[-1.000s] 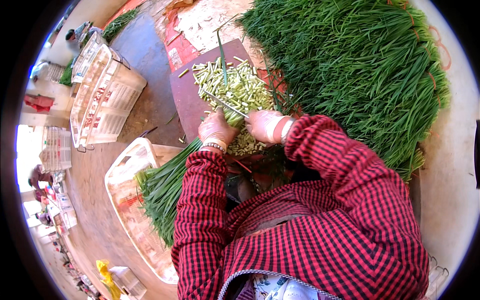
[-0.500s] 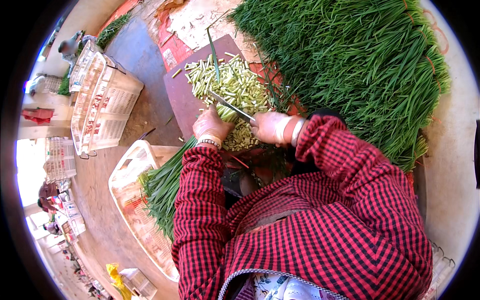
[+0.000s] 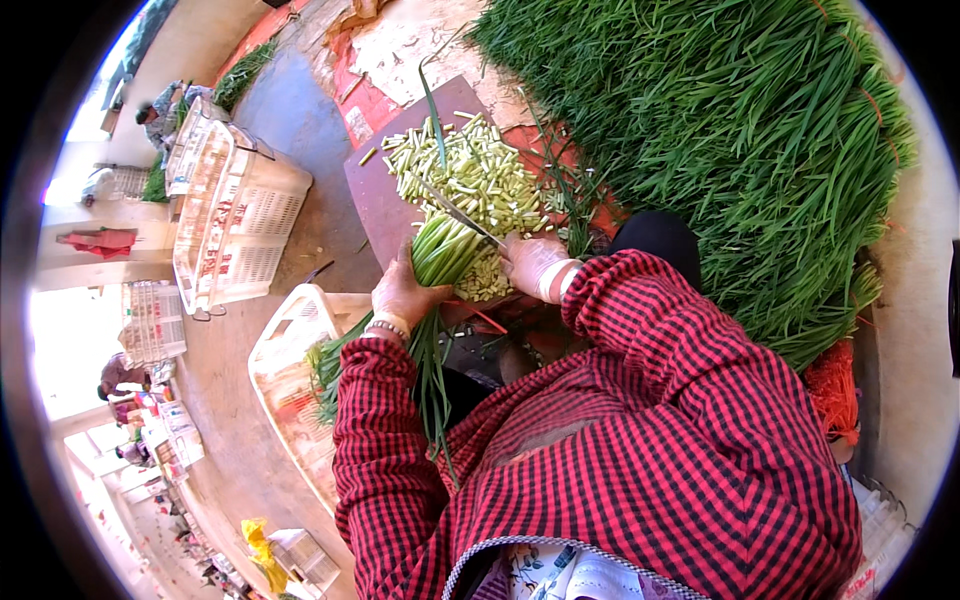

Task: The person trims the root ends of chive bundles using a knife on a wooden block and places the trimmed bundles into a plastic crate.

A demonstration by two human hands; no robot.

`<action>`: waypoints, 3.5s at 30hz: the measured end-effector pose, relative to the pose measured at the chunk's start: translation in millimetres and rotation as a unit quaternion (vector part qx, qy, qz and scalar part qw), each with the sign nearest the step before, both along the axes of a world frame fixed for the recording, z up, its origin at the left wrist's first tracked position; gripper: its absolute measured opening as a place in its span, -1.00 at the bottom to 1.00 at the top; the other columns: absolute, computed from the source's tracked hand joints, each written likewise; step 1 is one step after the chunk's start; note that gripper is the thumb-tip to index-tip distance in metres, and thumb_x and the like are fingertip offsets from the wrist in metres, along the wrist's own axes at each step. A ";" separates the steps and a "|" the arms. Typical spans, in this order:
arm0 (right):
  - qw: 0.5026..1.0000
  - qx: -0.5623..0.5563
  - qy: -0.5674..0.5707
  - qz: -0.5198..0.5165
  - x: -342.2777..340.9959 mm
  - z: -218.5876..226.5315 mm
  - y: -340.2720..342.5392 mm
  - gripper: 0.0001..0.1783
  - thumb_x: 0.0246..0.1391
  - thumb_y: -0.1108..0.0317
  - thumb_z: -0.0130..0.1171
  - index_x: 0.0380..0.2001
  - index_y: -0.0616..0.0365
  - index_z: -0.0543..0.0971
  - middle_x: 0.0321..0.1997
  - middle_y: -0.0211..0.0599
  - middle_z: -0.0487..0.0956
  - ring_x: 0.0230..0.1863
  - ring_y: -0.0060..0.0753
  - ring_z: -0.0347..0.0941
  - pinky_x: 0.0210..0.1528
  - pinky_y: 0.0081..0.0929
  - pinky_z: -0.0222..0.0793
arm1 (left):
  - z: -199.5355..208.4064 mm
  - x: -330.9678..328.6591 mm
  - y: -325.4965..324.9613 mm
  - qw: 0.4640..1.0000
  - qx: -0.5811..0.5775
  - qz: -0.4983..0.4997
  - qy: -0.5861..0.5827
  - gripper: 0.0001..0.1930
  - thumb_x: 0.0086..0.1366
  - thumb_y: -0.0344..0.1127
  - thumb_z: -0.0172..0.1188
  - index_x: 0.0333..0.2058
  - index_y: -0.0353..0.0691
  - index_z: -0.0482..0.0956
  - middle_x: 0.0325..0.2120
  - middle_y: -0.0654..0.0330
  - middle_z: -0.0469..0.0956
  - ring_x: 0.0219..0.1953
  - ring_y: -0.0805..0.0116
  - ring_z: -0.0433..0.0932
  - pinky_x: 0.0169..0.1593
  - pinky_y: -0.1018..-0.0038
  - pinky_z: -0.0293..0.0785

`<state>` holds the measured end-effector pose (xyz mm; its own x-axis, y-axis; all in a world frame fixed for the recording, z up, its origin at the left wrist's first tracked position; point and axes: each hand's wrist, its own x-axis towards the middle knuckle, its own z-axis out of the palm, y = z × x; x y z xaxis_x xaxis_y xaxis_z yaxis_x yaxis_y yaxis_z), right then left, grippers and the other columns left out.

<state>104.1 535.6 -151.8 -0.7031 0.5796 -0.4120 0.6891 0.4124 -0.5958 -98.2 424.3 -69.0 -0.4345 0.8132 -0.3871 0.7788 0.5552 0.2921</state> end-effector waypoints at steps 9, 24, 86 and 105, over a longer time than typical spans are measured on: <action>0.998 0.031 -0.020 0.060 2.5 19.9 20.6 -0.47 0.24 -0.10 -0.07 -0.12 0.17 0.55 -0.15 0.02 0.65 -0.05 0.08 0.59 0.03 -0.06 0.42 | 142.7 28.6 -80.0 0.921 0.375 -0.088 0.064 -0.06 -0.13 -0.21 0.55 0.26 -0.26 0.29 0.07 -0.05 0.50 0.11 0.00 0.49 0.19 0.18 0.39; 0.759 -0.546 0.355 0.006 39.8 53.2 -56.2 -0.48 0.16 -0.04 0.26 -0.07 0.22 0.62 -0.15 -0.37 0.65 -0.13 -0.52 0.56 0.01 -0.58 0.44 | -22.0 109.6 -186.0 0.785 0.253 0.286 -0.488 -0.65 0.38 -0.15 0.19 -0.06 -0.33 0.61 -0.08 0.03 0.63 0.01 0.20 0.58 0.13 0.35 0.47; 0.848 0.323 0.371 0.196 2.0 228.7 -84.6 -0.56 0.10 0.13 0.28 0.06 -0.07 0.56 -0.55 -0.25 0.61 -0.49 -0.18 0.60 -0.46 -0.29 0.47 | 76.9 135.4 -113.6 0.394 0.653 0.336 -0.553 -0.64 0.33 -0.40 0.11 0.09 -0.32 0.46 -0.05 0.13 0.58 -0.04 0.22 0.59 0.07 0.34 0.55; 0.858 -0.334 0.372 0.119 11.3 233.2 -54.0 -0.78 0.19 0.25 0.24 -0.29 0.19 0.58 -0.61 -0.49 0.48 -0.64 -0.70 0.34 -0.58 -0.70 0.23 | 79.0 130.5 -115.0 0.416 0.636 0.319 -0.567 -0.63 0.32 -0.31 0.15 0.05 -0.34 0.49 -0.06 0.11 0.59 -0.07 0.22 0.61 0.05 0.34 0.54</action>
<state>115.4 481.6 81.5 -0.9812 0.1923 0.0176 -0.0405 -0.1157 -0.9925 32.3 309.4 10.0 -0.8434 0.5325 -0.0716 -0.4469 -0.6213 0.6437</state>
